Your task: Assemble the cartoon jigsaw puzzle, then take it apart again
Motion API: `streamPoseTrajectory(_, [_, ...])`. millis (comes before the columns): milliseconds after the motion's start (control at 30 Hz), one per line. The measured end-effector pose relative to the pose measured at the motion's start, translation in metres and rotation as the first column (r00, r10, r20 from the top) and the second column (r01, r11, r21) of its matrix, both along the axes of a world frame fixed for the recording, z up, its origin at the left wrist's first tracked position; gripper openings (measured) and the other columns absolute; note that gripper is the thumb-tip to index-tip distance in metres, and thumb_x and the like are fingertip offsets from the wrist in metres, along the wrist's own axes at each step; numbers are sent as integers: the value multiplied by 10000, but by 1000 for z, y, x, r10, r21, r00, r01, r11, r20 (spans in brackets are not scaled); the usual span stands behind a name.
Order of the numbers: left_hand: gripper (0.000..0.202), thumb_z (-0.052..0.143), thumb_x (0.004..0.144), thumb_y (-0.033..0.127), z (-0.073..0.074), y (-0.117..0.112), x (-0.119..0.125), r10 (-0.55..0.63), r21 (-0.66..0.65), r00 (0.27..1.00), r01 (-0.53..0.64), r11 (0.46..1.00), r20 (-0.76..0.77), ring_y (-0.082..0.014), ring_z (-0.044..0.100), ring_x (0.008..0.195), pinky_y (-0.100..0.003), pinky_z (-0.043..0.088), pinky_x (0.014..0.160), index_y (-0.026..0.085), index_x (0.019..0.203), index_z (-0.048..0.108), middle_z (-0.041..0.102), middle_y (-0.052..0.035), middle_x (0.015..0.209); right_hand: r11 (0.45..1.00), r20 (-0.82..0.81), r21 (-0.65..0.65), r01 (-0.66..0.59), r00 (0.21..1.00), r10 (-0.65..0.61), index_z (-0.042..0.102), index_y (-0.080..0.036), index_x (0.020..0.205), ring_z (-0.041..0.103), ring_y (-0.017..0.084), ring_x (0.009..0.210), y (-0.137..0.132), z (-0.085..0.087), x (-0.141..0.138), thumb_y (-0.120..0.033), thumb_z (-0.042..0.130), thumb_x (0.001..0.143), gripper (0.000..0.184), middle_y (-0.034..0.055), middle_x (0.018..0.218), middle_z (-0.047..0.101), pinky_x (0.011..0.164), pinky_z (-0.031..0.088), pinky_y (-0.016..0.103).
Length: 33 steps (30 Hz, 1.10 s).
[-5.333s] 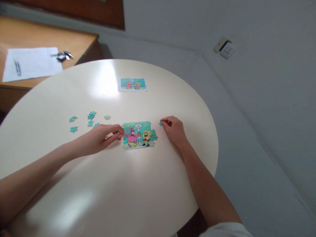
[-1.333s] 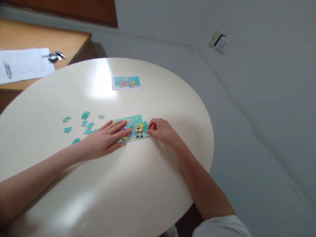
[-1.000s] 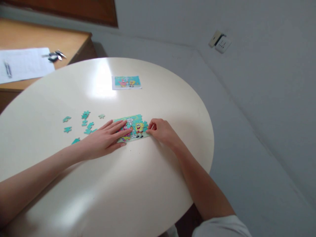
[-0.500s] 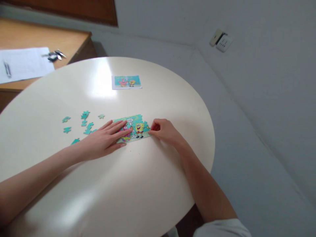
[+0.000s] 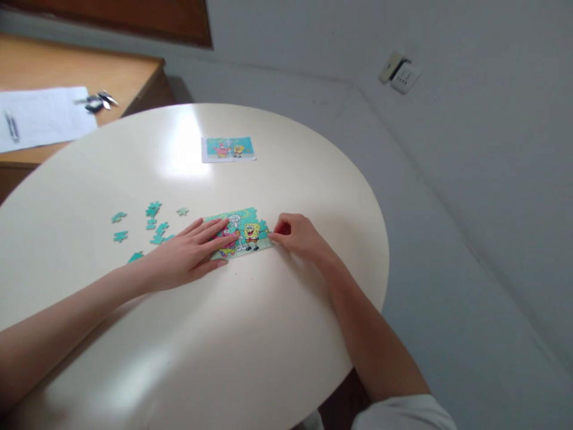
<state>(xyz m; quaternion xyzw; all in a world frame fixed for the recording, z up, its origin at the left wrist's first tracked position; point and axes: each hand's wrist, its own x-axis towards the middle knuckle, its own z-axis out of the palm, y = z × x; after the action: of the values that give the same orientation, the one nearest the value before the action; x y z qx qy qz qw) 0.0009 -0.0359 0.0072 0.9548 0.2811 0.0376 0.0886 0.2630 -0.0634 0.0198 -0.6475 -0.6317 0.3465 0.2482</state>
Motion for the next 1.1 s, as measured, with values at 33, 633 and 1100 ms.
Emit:
streamPoseTrajectory(33, [542, 298, 940, 517, 0, 0, 0, -1, 1, 1000, 1, 1000, -5, -278, 296, 1385, -508, 226, 1128, 257, 1404, 404, 337, -113, 1500, 1000, 3, 3, 4, 1000, -4, 506, -185, 572, 452, 106, 534, 0, 0, 0, -320, 626, 654, 199, -36, 525, 514, 511, 329, 236])
streamPoseTrajectory(633, [529, 317, 940, 495, 1, 2, -1, -26, -12, 1000, 26, 1000, 7, -282, 304, 1380, -499, 238, 1127, 244, 1394, 420, 350, -125, 1490, 938, -275, 150, 314, 924, -266, 475, -213, 626, 425, 90, 407, 5, -8, 4, -413, 663, 669, 278, -54, 470, 490, 424, 327, 238])
streamPoseTrajectory(1100, [359, 375, 928, 369, 31, 39, -37, 257, 4, 910, -273, 962, 327, -229, 563, 1117, -444, 445, 973, 181, 1134, 601, 543, -127, 1310, 873, -284, 290, 393, 906, -314, 408, -243, 589, 415, 105, 359, 6, -10, 10, -300, 652, 690, 271, -55, 421, 482, 391, 312, 250])
